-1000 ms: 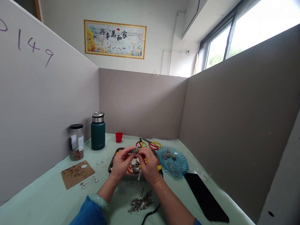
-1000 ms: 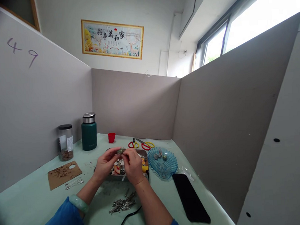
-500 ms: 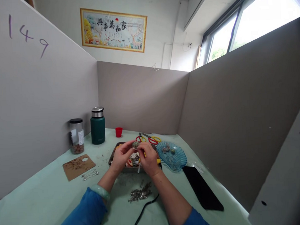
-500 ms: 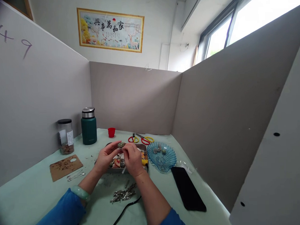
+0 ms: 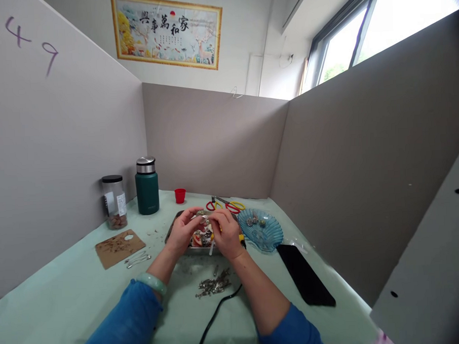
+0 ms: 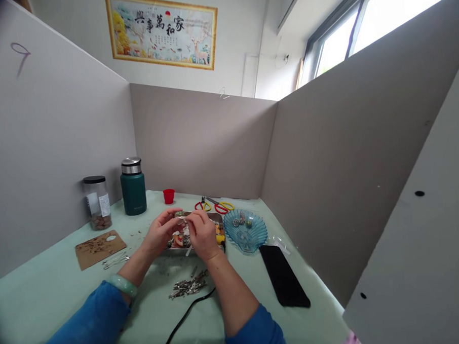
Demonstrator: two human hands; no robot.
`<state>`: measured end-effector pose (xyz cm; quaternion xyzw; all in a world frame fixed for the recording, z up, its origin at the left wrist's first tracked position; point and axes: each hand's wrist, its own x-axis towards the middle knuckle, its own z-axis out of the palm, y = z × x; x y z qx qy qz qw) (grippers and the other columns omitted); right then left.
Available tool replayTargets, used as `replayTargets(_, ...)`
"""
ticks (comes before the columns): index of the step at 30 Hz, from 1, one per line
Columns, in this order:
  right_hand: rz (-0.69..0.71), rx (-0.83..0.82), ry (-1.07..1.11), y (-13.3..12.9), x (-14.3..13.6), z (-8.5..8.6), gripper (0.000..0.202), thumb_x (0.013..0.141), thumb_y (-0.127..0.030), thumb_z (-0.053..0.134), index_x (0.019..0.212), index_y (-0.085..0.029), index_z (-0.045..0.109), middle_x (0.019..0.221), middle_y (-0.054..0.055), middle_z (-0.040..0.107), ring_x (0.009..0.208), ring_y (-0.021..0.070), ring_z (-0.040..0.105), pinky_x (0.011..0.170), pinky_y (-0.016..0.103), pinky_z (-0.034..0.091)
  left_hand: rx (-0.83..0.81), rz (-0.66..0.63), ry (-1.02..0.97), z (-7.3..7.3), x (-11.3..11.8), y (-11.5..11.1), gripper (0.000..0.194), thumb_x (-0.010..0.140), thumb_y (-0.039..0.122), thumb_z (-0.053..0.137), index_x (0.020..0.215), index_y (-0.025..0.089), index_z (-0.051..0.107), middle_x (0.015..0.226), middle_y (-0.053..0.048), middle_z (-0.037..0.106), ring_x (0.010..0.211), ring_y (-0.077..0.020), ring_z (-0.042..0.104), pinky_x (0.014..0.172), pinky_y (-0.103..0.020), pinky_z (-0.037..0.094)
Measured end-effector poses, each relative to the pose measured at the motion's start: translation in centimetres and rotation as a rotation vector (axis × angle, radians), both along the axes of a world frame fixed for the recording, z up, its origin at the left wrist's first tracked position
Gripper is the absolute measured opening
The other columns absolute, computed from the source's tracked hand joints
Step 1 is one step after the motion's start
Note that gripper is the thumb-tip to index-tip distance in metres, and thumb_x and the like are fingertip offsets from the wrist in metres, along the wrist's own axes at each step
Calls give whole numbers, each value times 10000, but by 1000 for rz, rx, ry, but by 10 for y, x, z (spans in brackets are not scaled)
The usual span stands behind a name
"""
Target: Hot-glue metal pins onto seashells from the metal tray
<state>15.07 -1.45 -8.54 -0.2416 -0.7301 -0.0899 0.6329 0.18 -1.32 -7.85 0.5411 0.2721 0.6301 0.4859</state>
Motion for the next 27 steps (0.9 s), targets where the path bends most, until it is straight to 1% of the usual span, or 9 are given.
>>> replayTargets(2,-10,-24,2,0,0,0,162,898,-151,471,927,-189,625,928,77,595,875,162,588,806,303,500,19,-1,47,1,-1,-1,326,710,300,715,990,160,623,864,-27,646,654,-114,589,590,-221,484)
replayTargets(4,-19,-44,4,0,0,-1,177,901,-158,469,952,-193,635,935,78,593,886,165,586,823,308,496,36,18,119,1,-1,-2,330,712,321,707,987,157,626,855,-29,645,642,-117,580,558,-213,466)
replayTargets(8,-39,-67,-4,2,0,-2,205,904,-175,462,977,-202,651,934,78,590,892,169,586,816,302,498,37,80,232,1,0,-2,366,701,376,710,985,152,654,769,-29,664,614,-136,590,563,-231,464)
replayTargets(11,-64,-64,-28,2,0,-3,196,907,-178,462,958,-199,650,933,81,593,895,171,589,816,298,495,40,126,223,1,1,-1,345,695,405,716,925,150,678,761,-36,682,637,-145,608,587,-235,474)
replayTargets(15,-55,-56,-12,2,0,-2,169,905,-174,471,938,-187,636,934,83,599,896,173,589,830,304,490,54,170,189,0,1,0,342,666,413,741,878,148,700,867,-61,709,755,-178,638,671,-255,503)
replayTargets(21,-30,-89,28,4,1,-2,148,902,-177,481,935,-184,625,928,86,622,908,179,590,843,317,486,43,174,207,2,2,0,377,647,441,744,878,144,715,877,-73,715,741,-186,637,639,-258,504)
replayTargets(27,-33,-104,19,5,0,-4,164,909,-197,465,917,-183,629,923,88,626,897,178,595,828,307,481,6,211,218,5,1,-1,397,607,456,765,842,142,702,771,-52,698,601,-143,586,525,-233,454)
